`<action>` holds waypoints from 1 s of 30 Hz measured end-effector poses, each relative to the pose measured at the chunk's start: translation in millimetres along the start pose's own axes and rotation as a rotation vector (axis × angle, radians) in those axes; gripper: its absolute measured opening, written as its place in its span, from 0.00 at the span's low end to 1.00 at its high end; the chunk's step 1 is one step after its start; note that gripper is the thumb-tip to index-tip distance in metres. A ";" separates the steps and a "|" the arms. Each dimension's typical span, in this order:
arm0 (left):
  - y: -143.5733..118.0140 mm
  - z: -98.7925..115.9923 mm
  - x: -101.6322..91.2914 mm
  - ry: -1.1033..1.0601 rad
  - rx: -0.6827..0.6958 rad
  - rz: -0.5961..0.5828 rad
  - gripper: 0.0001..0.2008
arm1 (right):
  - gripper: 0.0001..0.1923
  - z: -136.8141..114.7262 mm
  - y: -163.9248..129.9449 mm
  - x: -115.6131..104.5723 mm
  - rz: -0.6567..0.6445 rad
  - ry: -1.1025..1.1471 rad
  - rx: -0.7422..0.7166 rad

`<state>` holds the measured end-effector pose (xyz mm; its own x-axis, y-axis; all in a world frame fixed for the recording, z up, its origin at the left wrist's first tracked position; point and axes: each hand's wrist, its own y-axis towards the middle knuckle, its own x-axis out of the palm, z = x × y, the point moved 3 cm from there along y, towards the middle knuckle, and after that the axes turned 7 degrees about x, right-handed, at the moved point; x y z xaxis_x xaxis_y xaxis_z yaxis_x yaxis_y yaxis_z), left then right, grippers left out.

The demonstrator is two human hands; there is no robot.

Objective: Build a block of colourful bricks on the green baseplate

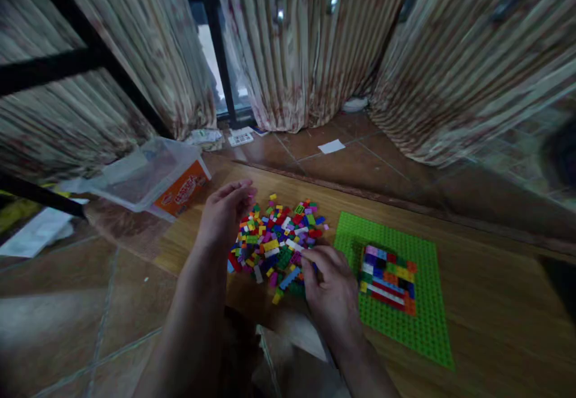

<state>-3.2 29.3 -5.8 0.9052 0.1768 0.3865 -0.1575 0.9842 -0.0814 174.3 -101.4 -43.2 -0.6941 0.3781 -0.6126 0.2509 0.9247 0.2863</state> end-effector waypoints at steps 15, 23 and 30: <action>-4.7 2.0 5.1 0.040 -0.023 -0.015 0.13 | 0.13 -17.3 5.1 34.0 -0.158 -0.269 -0.182; -3.8 3.9 1.5 0.048 -0.018 0.003 0.12 | 0.12 -17.7 4.5 32.5 -0.134 -0.336 -0.157; -4.9 3.8 3.8 0.031 -0.030 -0.018 0.12 | 0.12 -26.2 3.2 39.9 -0.136 -0.398 -0.106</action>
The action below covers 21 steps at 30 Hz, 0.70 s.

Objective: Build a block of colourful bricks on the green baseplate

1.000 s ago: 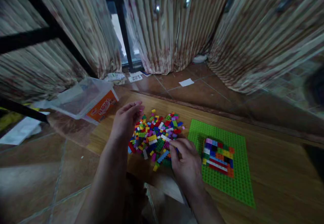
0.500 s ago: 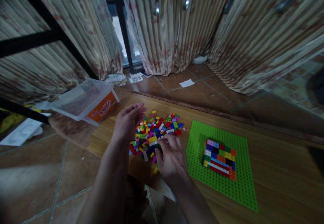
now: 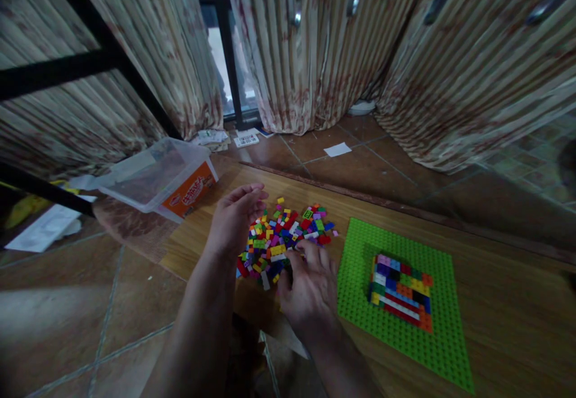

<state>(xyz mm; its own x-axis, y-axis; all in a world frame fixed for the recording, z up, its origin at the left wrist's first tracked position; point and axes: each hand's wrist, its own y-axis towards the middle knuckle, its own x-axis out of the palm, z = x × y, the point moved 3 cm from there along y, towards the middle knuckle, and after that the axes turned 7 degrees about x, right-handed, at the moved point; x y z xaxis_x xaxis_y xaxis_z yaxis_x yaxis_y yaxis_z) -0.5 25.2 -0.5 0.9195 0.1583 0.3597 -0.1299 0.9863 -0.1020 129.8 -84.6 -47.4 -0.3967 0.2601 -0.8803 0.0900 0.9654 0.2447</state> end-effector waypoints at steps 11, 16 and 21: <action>0.9 0.0 -2.2 -0.004 0.001 0.016 0.13 | 0.07 -1.8 1.6 3.8 0.089 0.208 0.020; 0.2 1.8 -1.5 0.024 -0.001 0.007 0.15 | 0.11 9.6 5.3 -10.8 0.048 0.803 0.318; -6.9 -2.2 11.2 0.082 -0.021 -0.066 0.16 | 0.15 22.2 7.2 -17.5 -0.057 1.493 0.646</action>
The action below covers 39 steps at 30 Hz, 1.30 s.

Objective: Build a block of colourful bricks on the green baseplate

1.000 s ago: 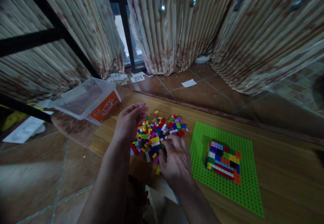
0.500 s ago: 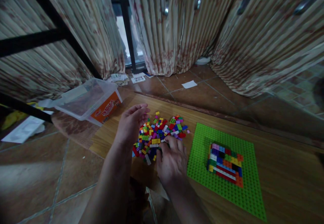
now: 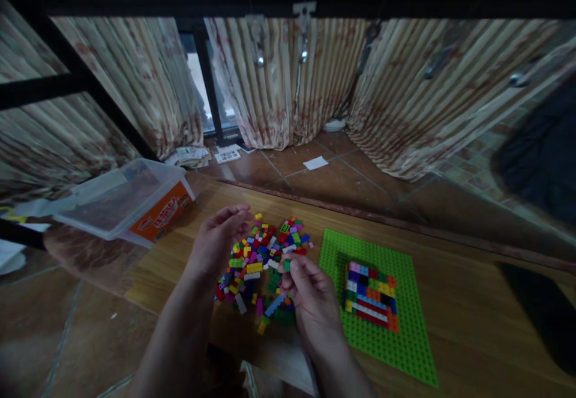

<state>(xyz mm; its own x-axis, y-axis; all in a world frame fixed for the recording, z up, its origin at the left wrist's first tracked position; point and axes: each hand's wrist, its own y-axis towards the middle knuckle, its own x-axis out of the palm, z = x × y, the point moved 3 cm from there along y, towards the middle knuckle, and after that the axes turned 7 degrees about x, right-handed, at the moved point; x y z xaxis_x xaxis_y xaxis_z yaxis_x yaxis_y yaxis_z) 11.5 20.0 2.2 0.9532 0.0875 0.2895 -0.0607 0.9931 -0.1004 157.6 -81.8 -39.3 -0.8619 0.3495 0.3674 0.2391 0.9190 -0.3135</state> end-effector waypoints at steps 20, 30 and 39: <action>-45.1 -47.8 86.3 0.424 0.141 -0.585 0.10 | 0.18 -77.5 -15.9 -161.2 0.567 -0.244 -0.303; -70.8 -71.7 114.4 0.737 0.364 -0.661 0.12 | 0.16 -64.0 -15.1 -175.8 0.519 -0.669 -0.143; -79.5 -73.6 122.9 0.910 0.472 -0.750 0.15 | 0.16 -72.3 -17.9 -178.4 0.565 -0.954 -0.179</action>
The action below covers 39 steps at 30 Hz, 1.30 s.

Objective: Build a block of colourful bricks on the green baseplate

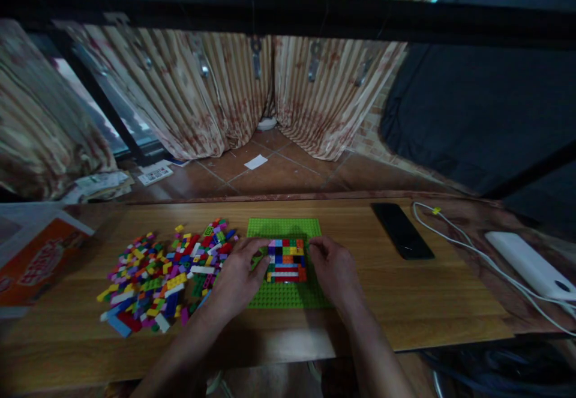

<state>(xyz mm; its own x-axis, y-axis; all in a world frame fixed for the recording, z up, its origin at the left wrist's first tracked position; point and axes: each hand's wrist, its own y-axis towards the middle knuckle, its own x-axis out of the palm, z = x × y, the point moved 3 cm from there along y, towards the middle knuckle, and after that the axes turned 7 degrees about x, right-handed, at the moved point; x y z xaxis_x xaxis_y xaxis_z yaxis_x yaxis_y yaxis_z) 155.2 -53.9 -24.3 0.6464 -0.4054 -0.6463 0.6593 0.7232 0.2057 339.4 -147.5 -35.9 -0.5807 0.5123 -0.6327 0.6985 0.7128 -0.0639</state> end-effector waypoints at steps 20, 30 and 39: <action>-2.4 -4.6 4.2 -0.056 -0.055 -0.058 0.15 | 0.13 -1.7 -3.1 8.3 -0.001 -0.043 0.016; -1.7 -4.3 5.7 -0.074 -0.079 -0.084 0.16 | 0.13 -9.3 -4.2 11.1 0.079 -0.074 -0.002; -3.0 -6.2 7.2 -0.063 -0.053 -0.073 0.16 | 0.14 -14.6 -7.4 11.9 0.091 -0.106 -0.033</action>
<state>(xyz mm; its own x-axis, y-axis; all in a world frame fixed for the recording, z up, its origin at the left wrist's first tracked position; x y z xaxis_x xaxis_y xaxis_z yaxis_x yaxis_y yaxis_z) 155.5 -55.5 -34.2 0.6214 -0.4912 -0.6104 0.6854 0.7182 0.1198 321.2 -139.7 -31.7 -0.4666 0.5234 -0.7130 0.7310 0.6820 0.0222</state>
